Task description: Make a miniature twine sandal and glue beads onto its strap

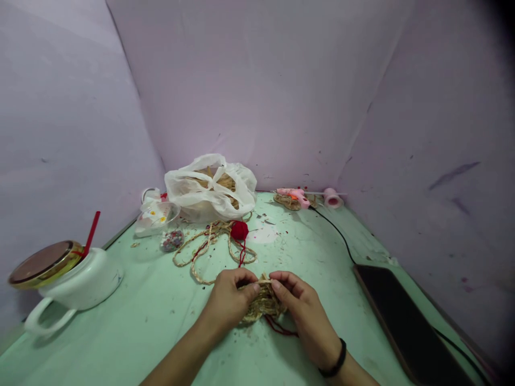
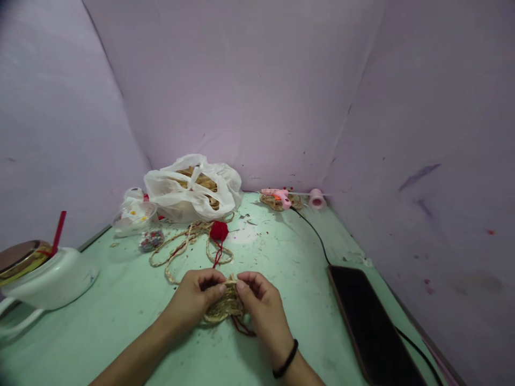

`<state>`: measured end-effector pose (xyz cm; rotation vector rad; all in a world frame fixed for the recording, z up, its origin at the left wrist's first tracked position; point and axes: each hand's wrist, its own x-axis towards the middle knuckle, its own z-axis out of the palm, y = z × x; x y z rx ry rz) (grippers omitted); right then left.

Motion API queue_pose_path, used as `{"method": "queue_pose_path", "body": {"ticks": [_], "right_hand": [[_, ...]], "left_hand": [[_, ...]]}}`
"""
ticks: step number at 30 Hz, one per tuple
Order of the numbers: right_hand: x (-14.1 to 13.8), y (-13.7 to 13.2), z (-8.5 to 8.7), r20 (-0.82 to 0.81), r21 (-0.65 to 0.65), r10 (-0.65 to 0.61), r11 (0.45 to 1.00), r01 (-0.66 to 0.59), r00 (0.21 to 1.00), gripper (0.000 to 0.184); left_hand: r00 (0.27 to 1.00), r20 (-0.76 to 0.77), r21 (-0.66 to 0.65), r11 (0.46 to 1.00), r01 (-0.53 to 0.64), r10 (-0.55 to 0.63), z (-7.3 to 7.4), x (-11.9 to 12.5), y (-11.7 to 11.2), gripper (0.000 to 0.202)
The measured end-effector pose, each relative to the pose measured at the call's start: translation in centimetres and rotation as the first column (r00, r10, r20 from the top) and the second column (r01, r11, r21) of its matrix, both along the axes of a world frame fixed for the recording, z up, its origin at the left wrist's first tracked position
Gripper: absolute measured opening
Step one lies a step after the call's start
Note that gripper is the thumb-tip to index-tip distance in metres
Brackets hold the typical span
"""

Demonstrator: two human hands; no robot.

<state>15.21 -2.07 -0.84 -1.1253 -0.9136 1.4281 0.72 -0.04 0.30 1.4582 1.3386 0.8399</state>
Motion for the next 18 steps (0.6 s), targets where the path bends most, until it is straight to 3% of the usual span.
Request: {"method": "queue_pose_path", "body": {"ticks": [7,11,18], "right_hand": [[1.2,0.0,1.7,0.087,-0.052,0.095,0.995,-0.09,0.992,0.031],[1.2,-0.2,2.1,-0.029,-0.157,0.117,0.98,-0.12,0.993,0.034],[0.9,0.0,1.7,-0.042,-0.08,0.036,0.996,-0.039,0.998,0.027]], "left_hand": [[1.0,0.005,0.112,0.994,-0.008,0.008,0.9,0.1,-0.4,0.008],[0.999,0.019,0.21,0.977,-0.034,0.031,1.0,0.4,-0.7,0.007],[0.997,0.049,0.269,0.96,-0.074,0.063,0.4,1.0,-0.8,0.01]]}}
